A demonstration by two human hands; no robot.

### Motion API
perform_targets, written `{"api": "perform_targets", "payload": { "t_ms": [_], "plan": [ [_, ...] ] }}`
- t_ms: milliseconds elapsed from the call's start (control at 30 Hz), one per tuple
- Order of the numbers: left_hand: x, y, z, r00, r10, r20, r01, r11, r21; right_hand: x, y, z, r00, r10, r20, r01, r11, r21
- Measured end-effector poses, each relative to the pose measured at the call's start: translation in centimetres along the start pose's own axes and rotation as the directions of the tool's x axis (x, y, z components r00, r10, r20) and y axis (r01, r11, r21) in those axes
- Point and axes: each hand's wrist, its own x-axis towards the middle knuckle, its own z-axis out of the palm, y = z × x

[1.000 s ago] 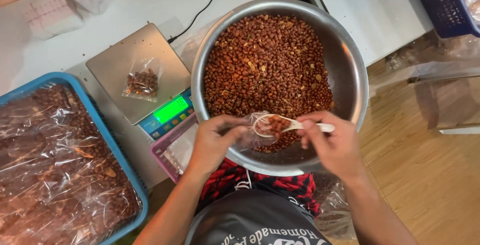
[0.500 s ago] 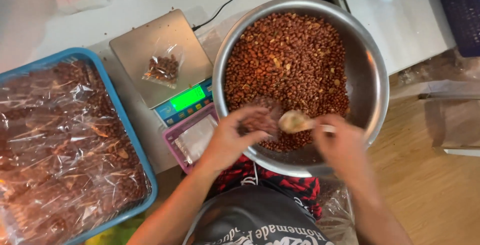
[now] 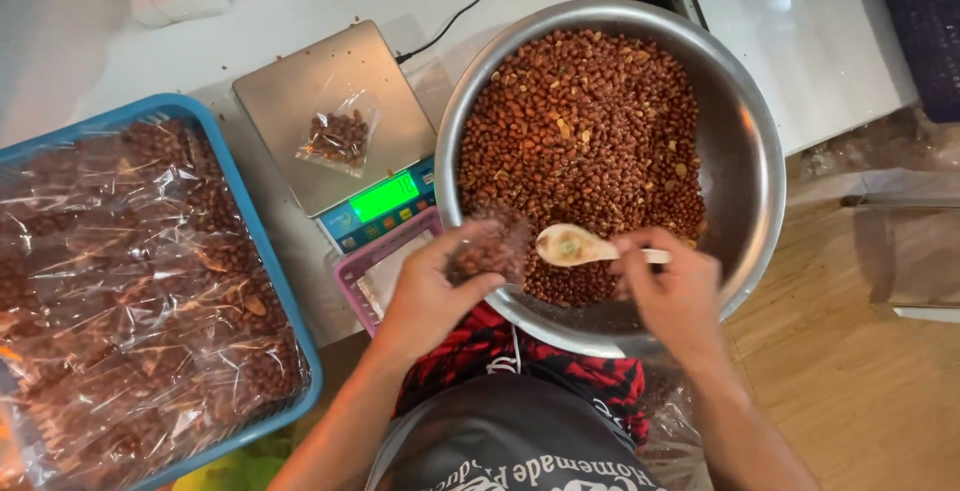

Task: Scooping roasted peanuts from a large bowl into small plastic bags, weighing them on a digital scale, and organizing them in a tray.

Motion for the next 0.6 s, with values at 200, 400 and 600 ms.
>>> {"api": "perform_targets", "payload": {
  "t_ms": [200,400,600],
  "plan": [
    [0.7,1.9,2.9,0.974,-0.146,0.172,0.135,0.988,0.074,0.5,-3.2,-4.2,0.869,-0.472,-0.15,0.45,0.879,-0.156],
    [1.4,0.6,5.0,0.962,-0.211,0.172,0.209,0.977,0.031,-0.3,-1.7,-4.6,0.587,-0.809,-0.021,0.799,0.584,-0.143],
    [3.1,0.2,-0.8,0.999,0.02,-0.048,-0.022,0.999,-0.035,-3.0,0.5,-4.5,0.822,-0.513,-0.245,0.508,0.857,-0.09]
  ]
}}
